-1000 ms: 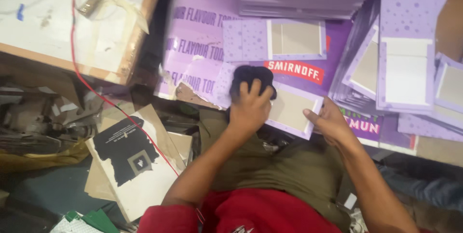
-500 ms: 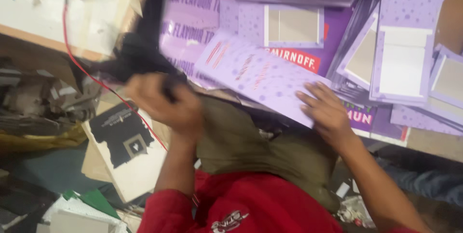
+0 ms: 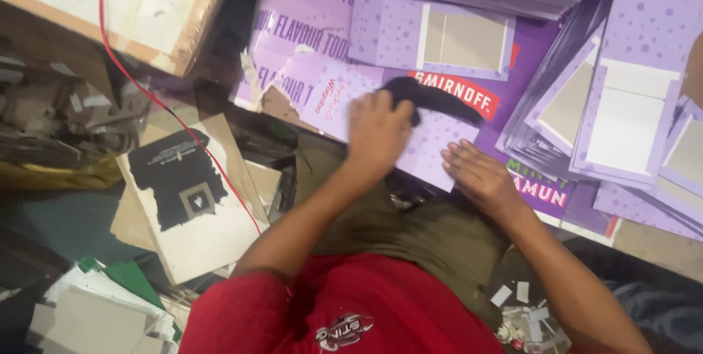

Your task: The person sits on the floor and repeatedly inserts a small white card into a purple printed paper sleeve, then stacks the completed packs. The person handles stacks of purple sleeves and white cards, placing finished units into a growing pile.

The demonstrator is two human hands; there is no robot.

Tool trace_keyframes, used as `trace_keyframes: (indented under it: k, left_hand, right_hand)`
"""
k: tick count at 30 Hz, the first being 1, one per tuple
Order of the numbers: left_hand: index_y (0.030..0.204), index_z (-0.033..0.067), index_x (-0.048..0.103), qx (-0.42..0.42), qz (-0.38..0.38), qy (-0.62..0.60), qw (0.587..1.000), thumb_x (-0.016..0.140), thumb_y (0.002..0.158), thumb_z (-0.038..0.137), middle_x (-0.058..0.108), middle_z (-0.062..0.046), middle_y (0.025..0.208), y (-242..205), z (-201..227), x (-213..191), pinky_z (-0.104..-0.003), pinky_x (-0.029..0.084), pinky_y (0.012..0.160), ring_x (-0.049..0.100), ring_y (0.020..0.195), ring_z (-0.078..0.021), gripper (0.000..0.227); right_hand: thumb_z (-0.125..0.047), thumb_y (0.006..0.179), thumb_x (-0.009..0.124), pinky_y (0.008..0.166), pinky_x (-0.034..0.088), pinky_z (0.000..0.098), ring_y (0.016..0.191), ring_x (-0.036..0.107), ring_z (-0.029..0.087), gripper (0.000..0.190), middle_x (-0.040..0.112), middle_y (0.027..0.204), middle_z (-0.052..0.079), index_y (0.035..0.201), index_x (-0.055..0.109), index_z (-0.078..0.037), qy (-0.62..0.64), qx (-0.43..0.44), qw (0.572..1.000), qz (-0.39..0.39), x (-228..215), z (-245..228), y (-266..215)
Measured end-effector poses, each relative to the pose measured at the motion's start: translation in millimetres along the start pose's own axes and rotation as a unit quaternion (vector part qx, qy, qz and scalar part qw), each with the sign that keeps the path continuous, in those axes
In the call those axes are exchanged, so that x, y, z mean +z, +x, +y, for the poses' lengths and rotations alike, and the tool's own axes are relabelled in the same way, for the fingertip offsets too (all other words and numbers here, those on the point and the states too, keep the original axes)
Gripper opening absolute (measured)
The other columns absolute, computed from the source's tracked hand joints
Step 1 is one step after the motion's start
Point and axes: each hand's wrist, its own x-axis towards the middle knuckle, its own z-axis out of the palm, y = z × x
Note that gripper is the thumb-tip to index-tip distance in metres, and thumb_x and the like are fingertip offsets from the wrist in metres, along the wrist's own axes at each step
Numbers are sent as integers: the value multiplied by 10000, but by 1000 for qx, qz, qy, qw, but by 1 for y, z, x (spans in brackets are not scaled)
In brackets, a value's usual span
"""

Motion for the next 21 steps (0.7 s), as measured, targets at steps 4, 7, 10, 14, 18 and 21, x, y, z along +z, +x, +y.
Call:
trace_keyframes:
  k: [4,7,10,14,18,21]
  left_hand:
    - [1007,179,687,-43,43,134,989,704,869,200,591,-116,1001,10,-67,-44,-545,438,900,577,1017,-347,141]
    - [1030,91,687,-24,54,145,988,685,850,197,575,-177,980,18,-124,-74,-533,418,835,562,965,-375,208]
    - [1043,87,676,-14,24,116,993,676,923,187,576,-175,1012,13,-157,-93,-522,400,849,547,990,-394,156]
    - [1029,98,693,26,161,224,961,708,872,244,595,-186,1094,22,-137,-100,-551,395,879,551,1020,-394,215]
    - [1275,63,657,-36,81,-145,985,656,1055,366,614,-173,1247,35,-92,-93,-498,443,1034,568,1157,-353,375]
    - [1465,-31,449,-26,-22,-45,998,814,817,526,484,-308,1309,32,-69,-74,-616,376,938,452,1165,-467,930]
  right_hand:
    - [69,791,741,1130,513,483,1220,681,331,297,734,1214,157,1082,720,16,0,-3,1000,-2,-8,-11,5]
    - [99,774,674,1119,533,478,1220,690,329,317,740,1214,170,1079,704,18,23,28,998,52,-12,-12,0]
    - [14,884,699,895,589,403,1003,742,252,172,775,1078,172,1055,723,19,157,337,914,163,-11,-33,-19]
    - [-31,945,699,919,618,282,1030,748,152,287,751,1127,141,1215,636,41,379,464,755,266,-15,-37,-20]
    - [-61,908,725,774,618,272,911,747,175,338,769,1073,160,1215,659,62,466,533,677,199,-9,-41,7]
    - [-112,911,768,684,586,288,842,738,209,375,769,1028,204,1224,665,67,357,582,722,115,-17,-54,29]
